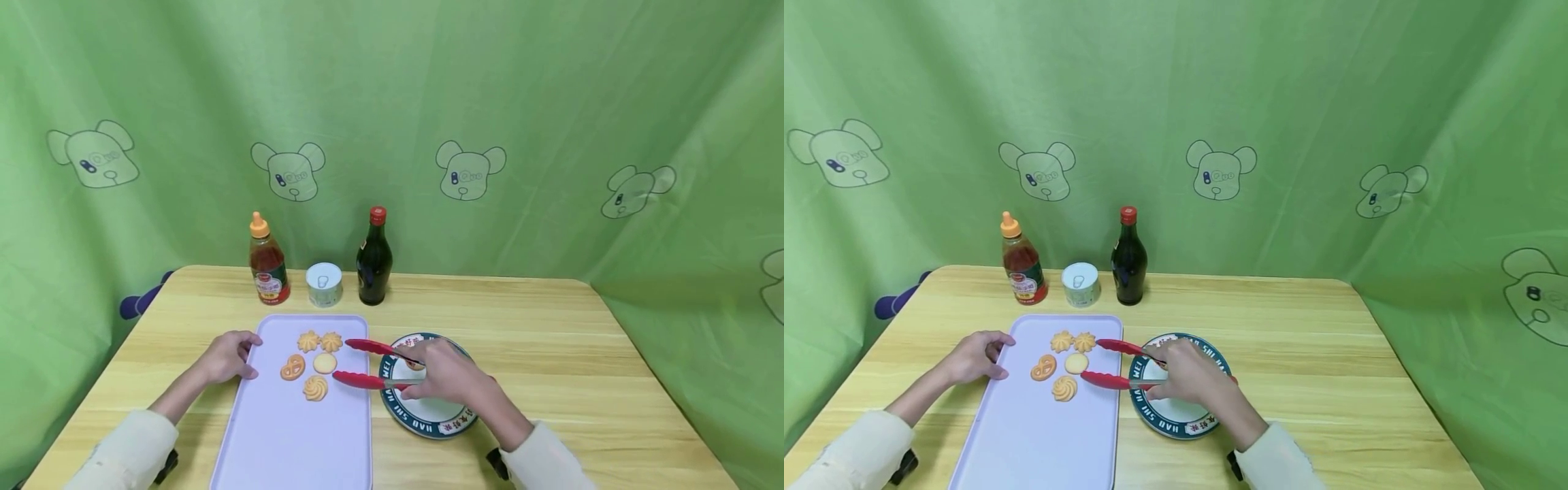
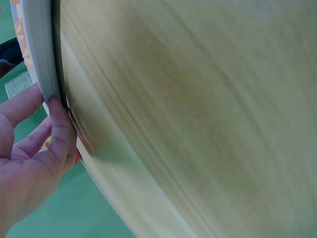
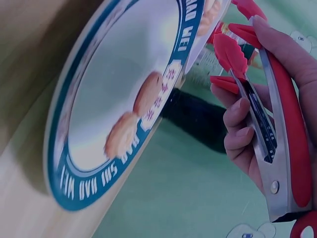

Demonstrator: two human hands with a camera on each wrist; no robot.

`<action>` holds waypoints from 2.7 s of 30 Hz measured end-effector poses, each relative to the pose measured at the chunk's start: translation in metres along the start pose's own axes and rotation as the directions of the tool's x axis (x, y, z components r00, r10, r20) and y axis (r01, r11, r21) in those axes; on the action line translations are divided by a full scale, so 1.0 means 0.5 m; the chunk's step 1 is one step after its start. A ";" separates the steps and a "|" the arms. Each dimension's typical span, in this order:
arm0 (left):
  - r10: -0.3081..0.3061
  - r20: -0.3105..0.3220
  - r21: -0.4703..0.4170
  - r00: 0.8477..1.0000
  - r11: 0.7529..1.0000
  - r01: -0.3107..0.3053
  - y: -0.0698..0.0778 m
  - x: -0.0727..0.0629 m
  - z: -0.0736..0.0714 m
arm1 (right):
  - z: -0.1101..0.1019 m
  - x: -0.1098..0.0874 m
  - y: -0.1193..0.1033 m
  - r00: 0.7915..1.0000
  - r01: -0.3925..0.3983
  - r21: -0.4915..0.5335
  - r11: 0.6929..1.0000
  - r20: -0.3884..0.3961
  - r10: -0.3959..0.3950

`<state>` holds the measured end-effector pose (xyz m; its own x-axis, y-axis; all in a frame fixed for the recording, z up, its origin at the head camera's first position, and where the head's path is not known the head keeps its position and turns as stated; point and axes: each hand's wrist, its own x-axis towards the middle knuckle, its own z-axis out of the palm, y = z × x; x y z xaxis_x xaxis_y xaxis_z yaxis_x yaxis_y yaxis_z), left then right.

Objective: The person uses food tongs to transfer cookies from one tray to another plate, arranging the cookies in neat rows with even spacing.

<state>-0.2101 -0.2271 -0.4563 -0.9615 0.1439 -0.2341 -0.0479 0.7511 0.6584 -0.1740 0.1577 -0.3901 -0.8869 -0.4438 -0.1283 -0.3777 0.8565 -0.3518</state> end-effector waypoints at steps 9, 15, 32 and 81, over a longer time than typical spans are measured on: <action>-0.007 0.003 0.007 1.000 1.000 0.007 -0.001 -0.001 0.002 | 0.025 0.014 -0.033 0.998 0.048 0.012 0.999 0.050 -0.049; 0.021 -0.001 0.007 1.000 1.000 -0.021 0.004 -0.002 -0.006 | 0.037 0.023 -0.056 0.995 0.060 0.021 0.998 0.082 -0.062; 0.021 0.005 -0.002 1.000 1.000 -0.021 0.003 -0.002 -0.007 | 0.056 0.026 -0.065 0.990 0.115 0.002 0.993 0.081 -0.115; 0.025 -0.002 0.008 1.000 1.000 -0.025 0.005 -0.003 -0.008 | -0.026 -0.113 0.082 0.994 0.039 -0.031 0.999 -0.103 -0.042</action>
<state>-0.2097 -0.2281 -0.4516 -0.9628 0.1613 -0.2167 -0.0220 0.7526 0.6581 -0.1431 0.2213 -0.3851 -0.8930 -0.4497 -0.0176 -0.4198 0.8465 -0.3274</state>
